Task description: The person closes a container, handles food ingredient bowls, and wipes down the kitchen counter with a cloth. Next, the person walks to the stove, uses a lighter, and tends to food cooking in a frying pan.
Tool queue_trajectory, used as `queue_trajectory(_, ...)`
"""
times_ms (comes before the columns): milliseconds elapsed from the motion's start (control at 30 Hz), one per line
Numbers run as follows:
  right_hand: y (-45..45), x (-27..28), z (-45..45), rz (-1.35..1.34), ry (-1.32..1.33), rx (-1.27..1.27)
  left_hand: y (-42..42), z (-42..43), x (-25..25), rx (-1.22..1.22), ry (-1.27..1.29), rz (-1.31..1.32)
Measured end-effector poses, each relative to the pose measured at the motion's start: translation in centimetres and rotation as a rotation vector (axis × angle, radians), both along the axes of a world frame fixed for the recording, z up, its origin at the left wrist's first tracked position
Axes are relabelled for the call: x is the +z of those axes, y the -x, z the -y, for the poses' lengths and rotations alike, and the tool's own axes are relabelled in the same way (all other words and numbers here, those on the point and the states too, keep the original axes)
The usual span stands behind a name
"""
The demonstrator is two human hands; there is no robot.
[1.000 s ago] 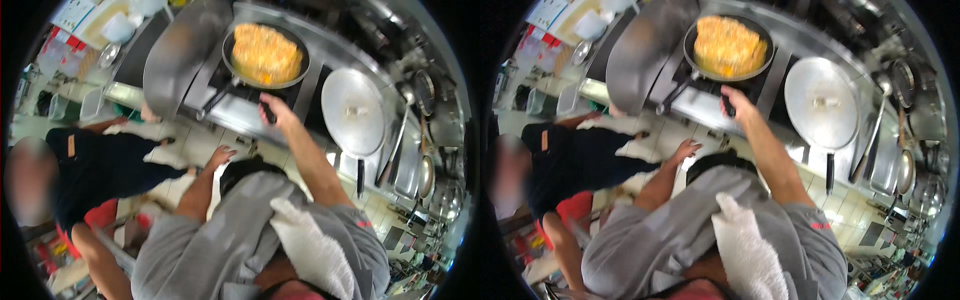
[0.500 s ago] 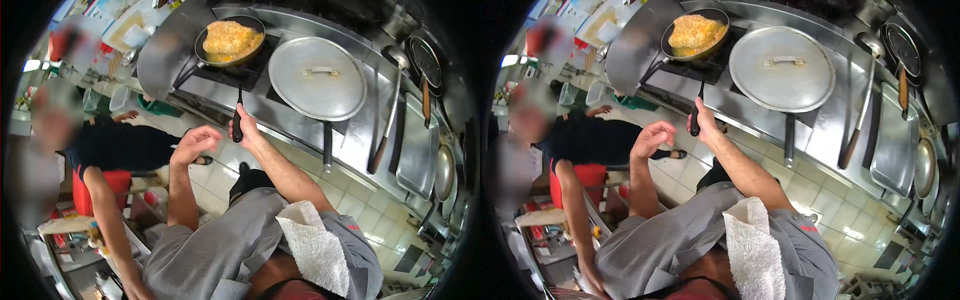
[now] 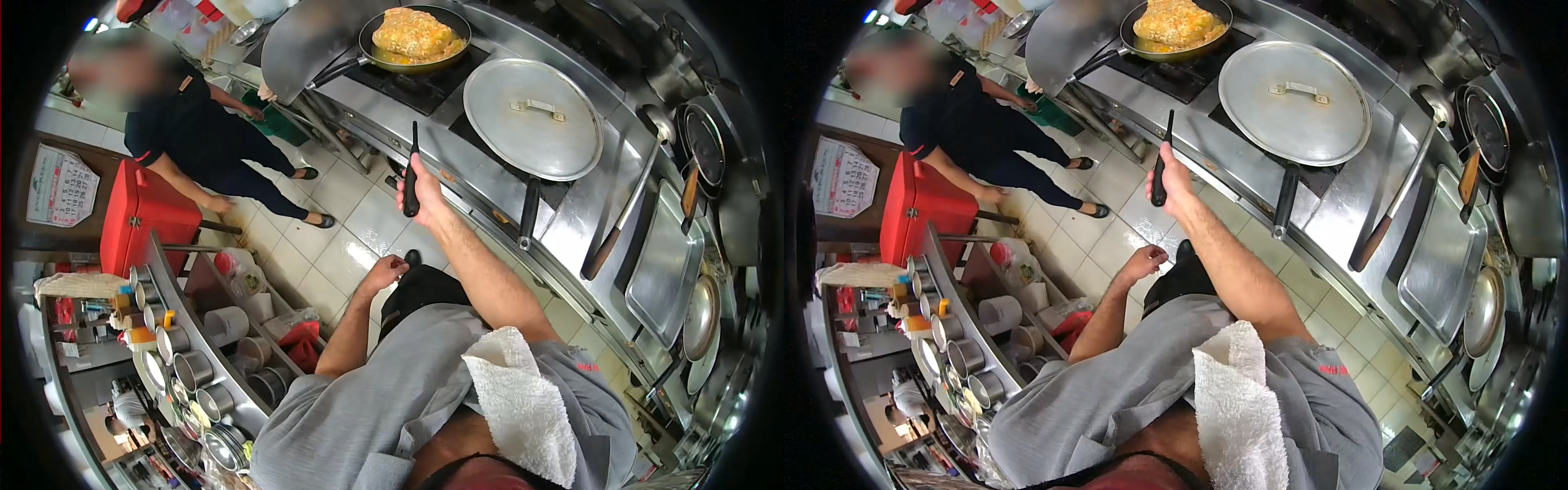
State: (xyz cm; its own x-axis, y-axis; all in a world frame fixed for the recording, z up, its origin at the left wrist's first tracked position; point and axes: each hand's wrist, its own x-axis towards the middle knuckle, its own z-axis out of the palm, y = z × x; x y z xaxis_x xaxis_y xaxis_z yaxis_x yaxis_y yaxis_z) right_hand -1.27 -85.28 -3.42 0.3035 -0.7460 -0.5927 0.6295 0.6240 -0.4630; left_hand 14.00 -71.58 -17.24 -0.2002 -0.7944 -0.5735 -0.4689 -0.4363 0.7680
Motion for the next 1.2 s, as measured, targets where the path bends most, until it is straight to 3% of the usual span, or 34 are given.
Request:
queue_trajectory(167,-0.4,-0.6,7.4,-0.078,0.020,0.013,-4.8,4.4,-1.1,0.242,-0.041,-0.177)
queue_trajectory(567,-3.5,-4.3,23.5,-0.094,-0.111,0.033,-18.2,22.7,0.0,0.375,0.035,-0.228)
queue_trajectory(1033,-5.2,-3.7,25.2,-0.249,-0.150,0.020,-15.8,33.9,-2.5,0.402,-0.005,-0.320)
queue_trajectory(1200,-6.5,-0.8,20.2,-0.337,-0.126,-0.030,-13.8,38.4,-5.3,0.634,-0.055,-0.551)
